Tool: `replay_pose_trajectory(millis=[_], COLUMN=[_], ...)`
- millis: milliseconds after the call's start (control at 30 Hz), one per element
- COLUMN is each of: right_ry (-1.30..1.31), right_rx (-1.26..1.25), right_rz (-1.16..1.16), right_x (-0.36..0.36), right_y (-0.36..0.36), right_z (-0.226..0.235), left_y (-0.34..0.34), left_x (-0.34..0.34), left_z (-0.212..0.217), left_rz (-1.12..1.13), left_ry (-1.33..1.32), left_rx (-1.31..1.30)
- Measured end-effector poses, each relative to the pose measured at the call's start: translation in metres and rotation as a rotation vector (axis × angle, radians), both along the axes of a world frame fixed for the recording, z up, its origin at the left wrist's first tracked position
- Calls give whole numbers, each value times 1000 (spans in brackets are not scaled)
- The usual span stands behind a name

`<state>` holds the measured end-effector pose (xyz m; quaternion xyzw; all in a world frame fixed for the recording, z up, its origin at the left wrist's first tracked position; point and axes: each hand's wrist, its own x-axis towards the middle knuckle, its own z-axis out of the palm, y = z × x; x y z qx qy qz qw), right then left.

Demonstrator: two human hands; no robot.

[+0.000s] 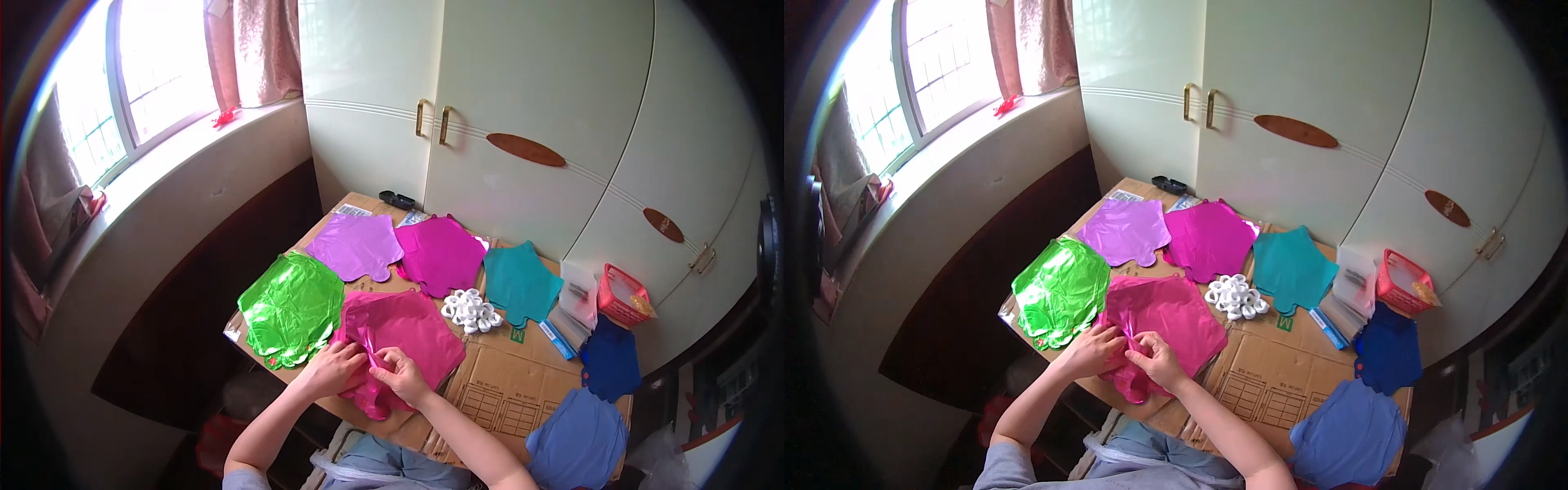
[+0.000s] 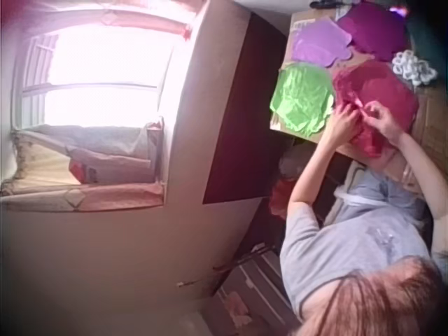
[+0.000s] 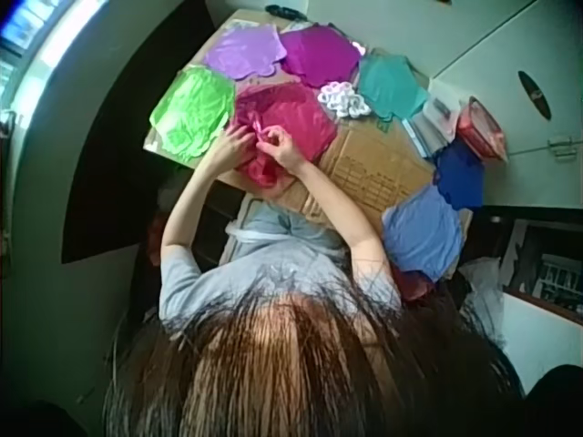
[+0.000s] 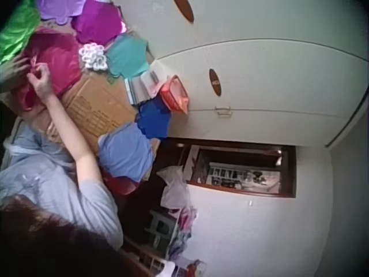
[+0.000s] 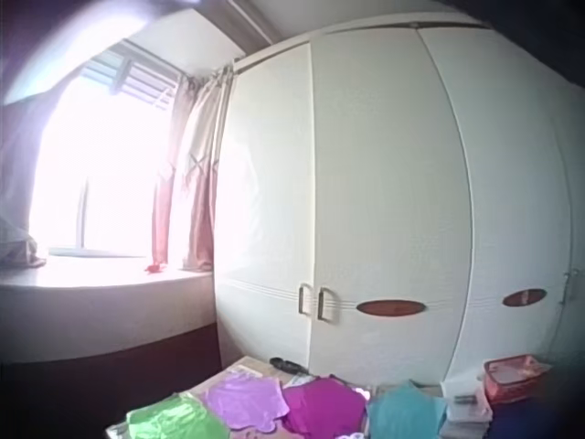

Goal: Manually packaging colorful plastic sheets into bags and attaching cardboard headers using a stapler.

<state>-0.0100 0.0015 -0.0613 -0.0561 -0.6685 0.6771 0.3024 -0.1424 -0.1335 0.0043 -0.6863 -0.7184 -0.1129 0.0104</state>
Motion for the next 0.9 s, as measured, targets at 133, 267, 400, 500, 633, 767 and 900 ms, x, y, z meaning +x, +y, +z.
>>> replay_pose_trajectory(millis=[133,267,400,500,633,767,900], right_ry=[-103,-44,120,345,397,589,439], right_rx=[-578,-826,-964,-1020,-956,-513,244], right_rz=[239,225,16,49,-43,-247,-187], right_x=[13,25,48,88,164,218,231], right_y=[12,36,65,126,163,147,81], right_z=[10,7,88,91,140,173,187], left_y=[16,32,36,43,43,43,45], left_x=[-9,-17,-22,-21,-20,-19,-20], left_z=[5,2,4,5,6,11,18], left_rz=[-44,-32,-3,-1,7,14,25], left_ry=[86,100,114,125,77,96,53], left_rx=[-15,-180,-311,-336,-349,-336,-322])
